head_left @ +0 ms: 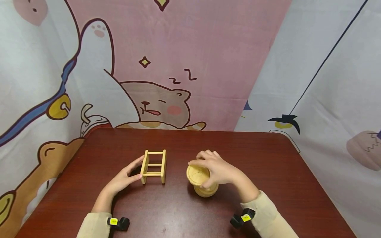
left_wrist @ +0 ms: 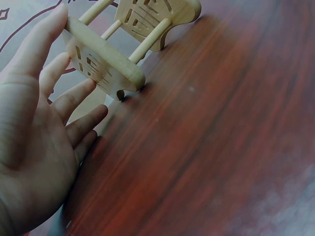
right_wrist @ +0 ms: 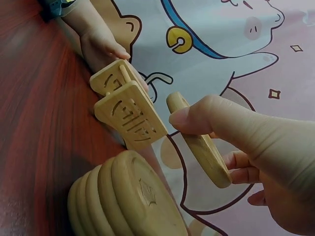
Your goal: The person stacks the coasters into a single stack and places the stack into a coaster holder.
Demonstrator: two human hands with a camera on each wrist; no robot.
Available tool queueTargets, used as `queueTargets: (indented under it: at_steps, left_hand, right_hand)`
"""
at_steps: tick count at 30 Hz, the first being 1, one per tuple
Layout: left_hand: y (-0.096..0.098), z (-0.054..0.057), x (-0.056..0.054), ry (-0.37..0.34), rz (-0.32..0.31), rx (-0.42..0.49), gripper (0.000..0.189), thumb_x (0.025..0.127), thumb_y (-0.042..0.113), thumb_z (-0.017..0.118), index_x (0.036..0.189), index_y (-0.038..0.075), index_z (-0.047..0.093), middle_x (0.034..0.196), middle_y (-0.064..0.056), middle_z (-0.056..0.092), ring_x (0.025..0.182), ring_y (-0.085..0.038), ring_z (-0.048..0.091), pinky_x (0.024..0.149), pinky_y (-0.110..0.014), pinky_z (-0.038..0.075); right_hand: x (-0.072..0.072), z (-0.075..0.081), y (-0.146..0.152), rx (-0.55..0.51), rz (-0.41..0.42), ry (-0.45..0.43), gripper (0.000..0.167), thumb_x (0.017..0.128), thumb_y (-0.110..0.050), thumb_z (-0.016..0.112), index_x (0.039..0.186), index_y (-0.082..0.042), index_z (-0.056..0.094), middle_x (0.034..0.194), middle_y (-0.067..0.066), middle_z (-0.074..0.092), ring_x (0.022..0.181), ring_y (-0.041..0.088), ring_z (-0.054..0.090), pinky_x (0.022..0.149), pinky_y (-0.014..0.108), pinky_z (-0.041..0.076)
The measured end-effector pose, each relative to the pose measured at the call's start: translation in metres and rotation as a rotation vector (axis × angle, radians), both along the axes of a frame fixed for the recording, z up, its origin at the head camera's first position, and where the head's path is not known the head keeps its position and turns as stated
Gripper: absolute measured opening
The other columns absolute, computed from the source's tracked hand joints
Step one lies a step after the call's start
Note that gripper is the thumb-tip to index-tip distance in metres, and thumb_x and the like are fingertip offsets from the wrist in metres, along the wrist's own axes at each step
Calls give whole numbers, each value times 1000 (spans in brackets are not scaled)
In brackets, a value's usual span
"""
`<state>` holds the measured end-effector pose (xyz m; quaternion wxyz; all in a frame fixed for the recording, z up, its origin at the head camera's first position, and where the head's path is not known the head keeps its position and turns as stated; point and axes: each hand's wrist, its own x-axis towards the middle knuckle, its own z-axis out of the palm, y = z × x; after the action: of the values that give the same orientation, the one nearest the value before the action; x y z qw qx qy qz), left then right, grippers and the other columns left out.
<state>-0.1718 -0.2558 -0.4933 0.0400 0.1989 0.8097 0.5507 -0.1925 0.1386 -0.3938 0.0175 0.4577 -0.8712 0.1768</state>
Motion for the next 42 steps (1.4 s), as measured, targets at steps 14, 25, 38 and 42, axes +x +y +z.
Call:
queueTargets:
  at_steps: [14,25,38,42]
  left_hand:
    - [2,2,1,-3,-7,13,70,91,14,67,150,24,32,149,-12,37,135,-34,30,102,-63,18]
    - [1,2,1,-7,2,3,70,90,15,67,150,26,32,149,-11,37,135,-33,30,102,-62,19]
    - [1,2,1,-4,0,5,70,91,14,67,150,25,32,148,-11,37,134,-34,31,102,-62,19]
    - [1,1,0,16,-5,-4,69,91,12,66,151,21,32,148,-13,38,133,-37,32,101,-63,19]
  right_hand:
    - [9,-7,20,-15,-27,1,79,53,-35,82,129,-28,61,110,-9,49,100,11,41,80,34,30]
    - [15,-15,28,-22,-46,-21,80,53,-34,83,129,-29,60,110,-10,48,100,11,40,80,35,31]
    - [19,-22,34,-26,-58,-23,83,50,-36,85,129,-26,61,110,-9,49,100,11,41,80,35,31]
    - [21,-24,34,-26,-60,-30,83,50,-37,85,128,-26,62,110,-10,48,99,11,41,81,35,31]
